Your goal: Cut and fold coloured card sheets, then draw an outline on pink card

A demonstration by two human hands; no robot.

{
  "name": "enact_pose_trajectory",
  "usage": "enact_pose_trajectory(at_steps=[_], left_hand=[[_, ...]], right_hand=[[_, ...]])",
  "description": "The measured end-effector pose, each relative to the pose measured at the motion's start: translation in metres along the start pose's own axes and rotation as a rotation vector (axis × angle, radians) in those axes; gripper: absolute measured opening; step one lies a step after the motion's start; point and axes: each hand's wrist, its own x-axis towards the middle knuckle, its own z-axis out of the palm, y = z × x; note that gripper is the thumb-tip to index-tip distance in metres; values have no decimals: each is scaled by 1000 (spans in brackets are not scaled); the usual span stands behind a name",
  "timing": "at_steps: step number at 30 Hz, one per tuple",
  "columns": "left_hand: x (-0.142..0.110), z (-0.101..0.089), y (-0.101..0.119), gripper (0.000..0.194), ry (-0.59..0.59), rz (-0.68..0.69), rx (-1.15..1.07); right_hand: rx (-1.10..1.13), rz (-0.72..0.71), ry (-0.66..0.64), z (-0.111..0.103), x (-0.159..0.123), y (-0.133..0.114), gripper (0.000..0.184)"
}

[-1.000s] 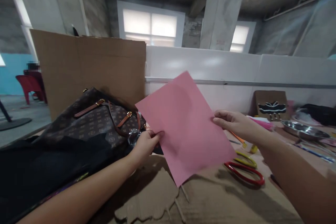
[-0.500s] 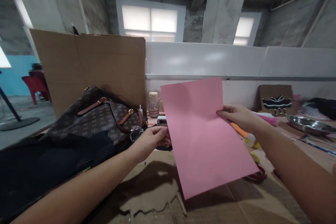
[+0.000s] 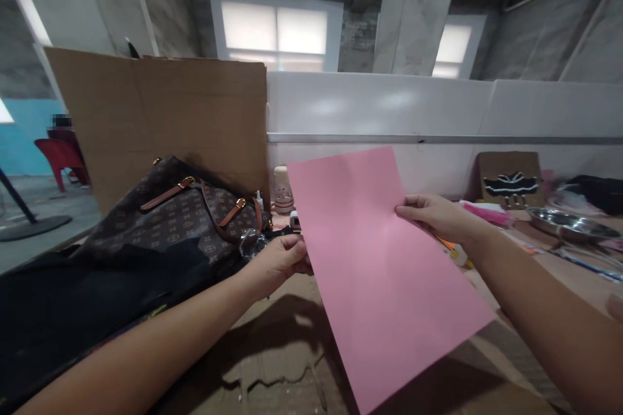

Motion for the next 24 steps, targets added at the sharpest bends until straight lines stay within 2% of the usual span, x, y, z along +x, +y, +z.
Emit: enact_pose_trajectory(at_steps=[3,7,12,15,20,24], left_hand=[[-2,-2,-3,60,-29,-10,-4],[-4,-2,-4,45,-93,-33,22],[-4,-1,-3,54,-121,3,-6],[-4,0,-2,52,-130,2,-23],[-6,3,-3,52,-130,-15,-13],[-9,11,3,31,-37,-37,77]], right_hand=[[-12,15,-11,4,1,1,30],[-76,37,-26,11,2,3,33],[-109,36,-22,11,3,6,36],[-113,29,-22,9,4,8,37],[-125,26,-53,6,7,11,42],[-153,23,-68,4,11,15,47]])
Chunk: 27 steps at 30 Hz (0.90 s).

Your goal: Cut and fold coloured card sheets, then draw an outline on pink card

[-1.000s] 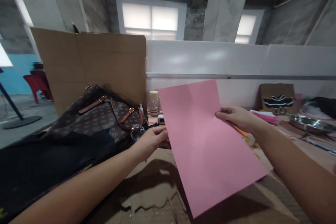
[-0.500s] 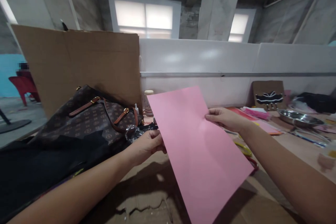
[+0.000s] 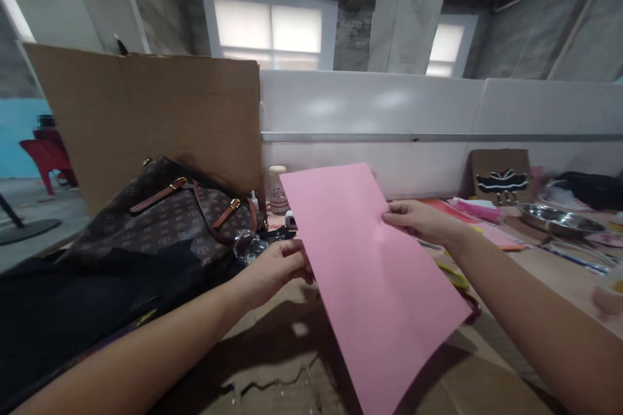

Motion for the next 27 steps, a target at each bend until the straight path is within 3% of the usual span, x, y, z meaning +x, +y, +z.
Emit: enact_pose_trajectory(at_steps=[6,9,12,18,23,27], left_hand=[[6,1,-8,23,282,-63,250],[11,-9,-24,25,293,-64,407],[13,-19,-34,31,279,58,544],[8,-25,-30,39,286,268,793],[12,-31,-27,41,438,268,777],[19,-37,-31,43,450,223,757]], right_hand=[[-116,2,-16,15,3,1,31],[-187,29,-45,31,6,2,26],[-265,68,-51,42,7,5,29],[-377,127,-25,44,7,7,19],[-428,133,-16,41,11,14,14],[-457,89,8,37,11,15,17]])
